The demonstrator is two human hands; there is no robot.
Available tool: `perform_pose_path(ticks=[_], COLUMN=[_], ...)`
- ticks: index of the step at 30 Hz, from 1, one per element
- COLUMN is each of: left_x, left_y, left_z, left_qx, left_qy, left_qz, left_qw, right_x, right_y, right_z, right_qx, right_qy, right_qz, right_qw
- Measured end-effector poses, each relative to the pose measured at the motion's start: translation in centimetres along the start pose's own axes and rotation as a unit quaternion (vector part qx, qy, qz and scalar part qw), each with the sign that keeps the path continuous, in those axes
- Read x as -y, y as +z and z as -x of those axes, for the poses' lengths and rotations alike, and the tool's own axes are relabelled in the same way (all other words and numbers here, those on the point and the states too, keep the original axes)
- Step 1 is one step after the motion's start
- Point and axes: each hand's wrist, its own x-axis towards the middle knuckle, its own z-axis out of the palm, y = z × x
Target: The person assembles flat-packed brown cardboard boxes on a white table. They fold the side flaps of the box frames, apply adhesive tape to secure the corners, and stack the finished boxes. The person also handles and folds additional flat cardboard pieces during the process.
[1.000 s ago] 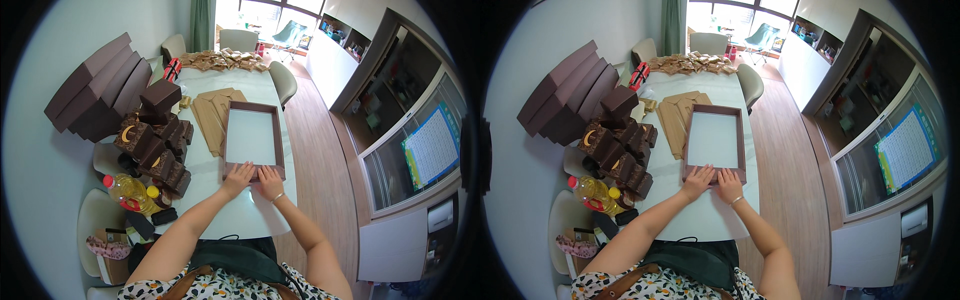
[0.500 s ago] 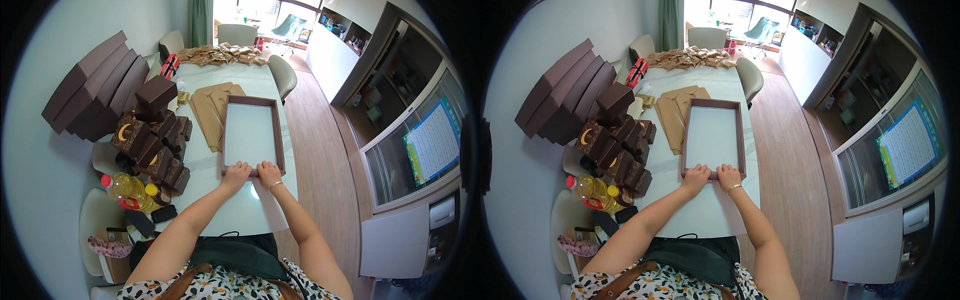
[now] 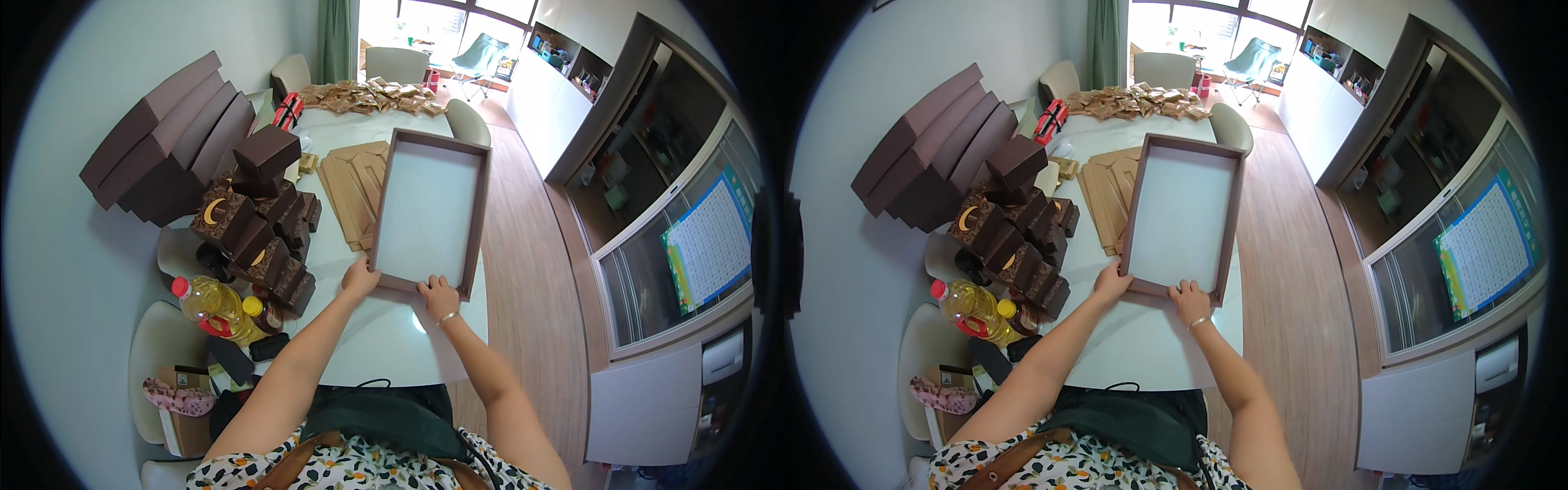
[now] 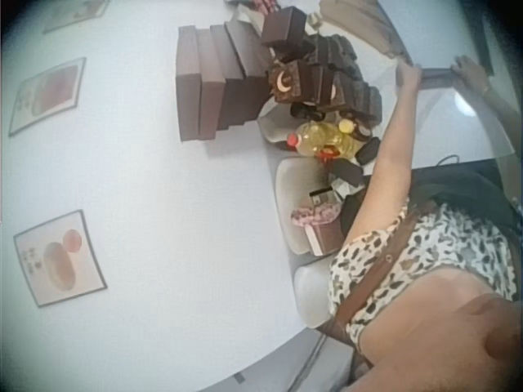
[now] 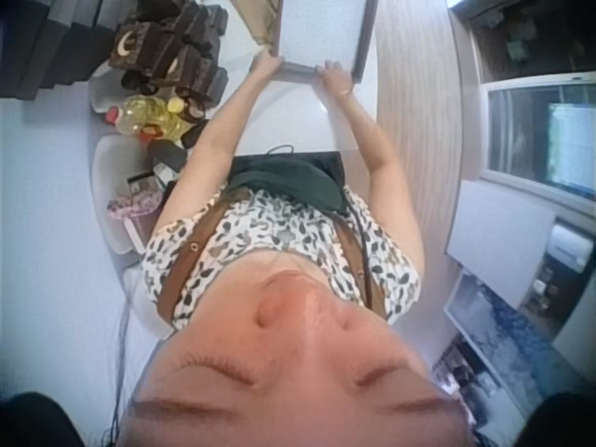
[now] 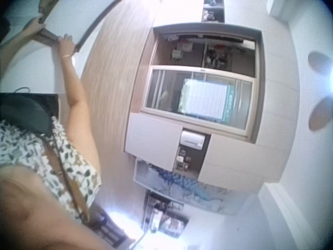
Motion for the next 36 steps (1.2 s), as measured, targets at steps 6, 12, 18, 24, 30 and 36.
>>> perform_pose_path(ticks=[6, 12, 18, 24, 30, 36], left_x=[1.3, 1.1, 5.0, 5.8, 5.5, 1.0], left_y=[1.1, 2.7, 4.5, 4.9, 4.5, 0.3], left_z=[-0.5, -0.8, -2.1, -2.5, -2.1, 0.4], left_qx=[-0.085, -0.095, -0.145, -0.081, -0.081, -0.108], left_qy=[0.105, 0.095, 0.15, 0.067, 0.142, 0.165], left_qz=[0.077, 0.094, 0.239, 0.321, 0.434, -0.019], left_qw=[0.988, 0.986, 0.948, 0.941, 0.886, 0.98], right_x=[2.3, 5.2, 6.7, 7.0, 6.7, 5.6], right_y=[-0.2, 1.7, 3.5, 1.9, 0.6, 0.6], right_z=[0.1, -3.5, -4.7, -5.3, -6.0, -5.6], right_qx=[-0.054, -0.068, -0.032, 0.039, 0.048, 0.061], right_qy=[-0.023, -0.127, -0.095, -0.026, -0.036, -0.049], right_qz=[0.053, -0.066, -0.124, -0.173, -0.189, -0.219], right_qw=[0.997, 0.987, 0.987, 0.984, 0.98, 0.973])
